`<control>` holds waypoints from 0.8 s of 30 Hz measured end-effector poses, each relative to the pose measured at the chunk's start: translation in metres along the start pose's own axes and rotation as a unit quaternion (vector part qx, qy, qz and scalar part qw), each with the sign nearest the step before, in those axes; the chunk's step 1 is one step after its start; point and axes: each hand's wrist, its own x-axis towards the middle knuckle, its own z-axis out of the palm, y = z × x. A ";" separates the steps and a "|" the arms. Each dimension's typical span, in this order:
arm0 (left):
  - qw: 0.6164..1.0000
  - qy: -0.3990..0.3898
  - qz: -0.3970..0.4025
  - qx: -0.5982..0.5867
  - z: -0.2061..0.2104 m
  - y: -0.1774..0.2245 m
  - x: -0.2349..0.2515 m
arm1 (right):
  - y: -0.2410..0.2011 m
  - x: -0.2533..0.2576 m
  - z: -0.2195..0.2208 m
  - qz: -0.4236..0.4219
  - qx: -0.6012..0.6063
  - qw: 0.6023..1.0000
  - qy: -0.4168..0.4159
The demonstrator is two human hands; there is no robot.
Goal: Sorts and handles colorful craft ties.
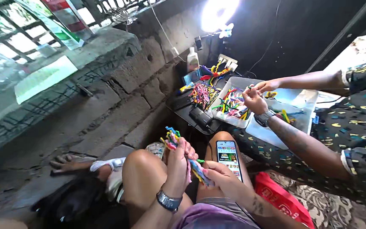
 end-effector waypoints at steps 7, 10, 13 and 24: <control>0.994 -0.049 -0.062 0.081 0.011 0.024 0.046 | -0.012 0.018 -0.037 0.063 -0.116 0.991 -0.022; 0.989 -0.051 -0.032 0.135 0.015 0.035 0.063 | -0.021 0.027 -0.049 0.070 -0.145 0.987 0.004; 0.990 -0.019 -0.026 0.138 0.023 0.046 0.082 | -0.025 0.035 -0.056 0.073 -0.159 0.984 0.018; 0.992 -0.002 -0.124 0.030 0.040 0.051 0.119 | -0.064 0.109 -0.136 0.099 -0.354 0.926 0.087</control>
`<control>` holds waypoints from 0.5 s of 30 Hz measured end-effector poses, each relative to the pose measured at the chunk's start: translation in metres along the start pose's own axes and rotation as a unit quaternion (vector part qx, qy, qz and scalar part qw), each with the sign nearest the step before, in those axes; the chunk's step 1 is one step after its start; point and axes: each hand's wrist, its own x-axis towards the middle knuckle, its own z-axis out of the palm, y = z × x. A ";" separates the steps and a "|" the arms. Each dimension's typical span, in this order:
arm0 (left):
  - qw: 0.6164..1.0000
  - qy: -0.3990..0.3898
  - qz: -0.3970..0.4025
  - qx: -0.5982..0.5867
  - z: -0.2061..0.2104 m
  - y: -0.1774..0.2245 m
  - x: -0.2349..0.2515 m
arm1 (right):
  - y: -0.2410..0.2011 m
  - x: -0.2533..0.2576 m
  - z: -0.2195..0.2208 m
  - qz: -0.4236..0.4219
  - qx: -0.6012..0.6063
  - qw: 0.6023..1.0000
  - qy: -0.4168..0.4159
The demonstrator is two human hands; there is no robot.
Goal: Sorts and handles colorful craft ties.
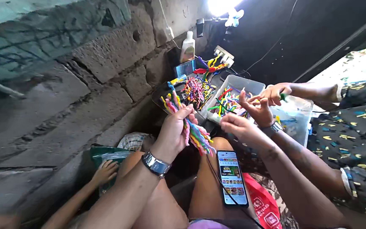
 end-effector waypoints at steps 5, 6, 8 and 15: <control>0.999 0.033 -0.003 0.001 -0.005 -0.004 0.007 | 0.002 0.087 -0.023 0.035 -0.092 0.984 0.150; 0.999 0.033 -0.001 0.002 -0.006 -0.006 0.009 | 0.003 0.109 -0.024 0.043 -0.128 0.978 0.158; 0.999 0.042 -0.009 0.003 -0.006 -0.008 0.014 | 0.021 0.156 -0.025 0.040 -0.230 0.960 0.155; 0.998 0.054 -0.027 -0.026 -0.005 -0.002 0.015 | 0.053 0.247 -0.015 0.198 -0.490 0.844 -0.090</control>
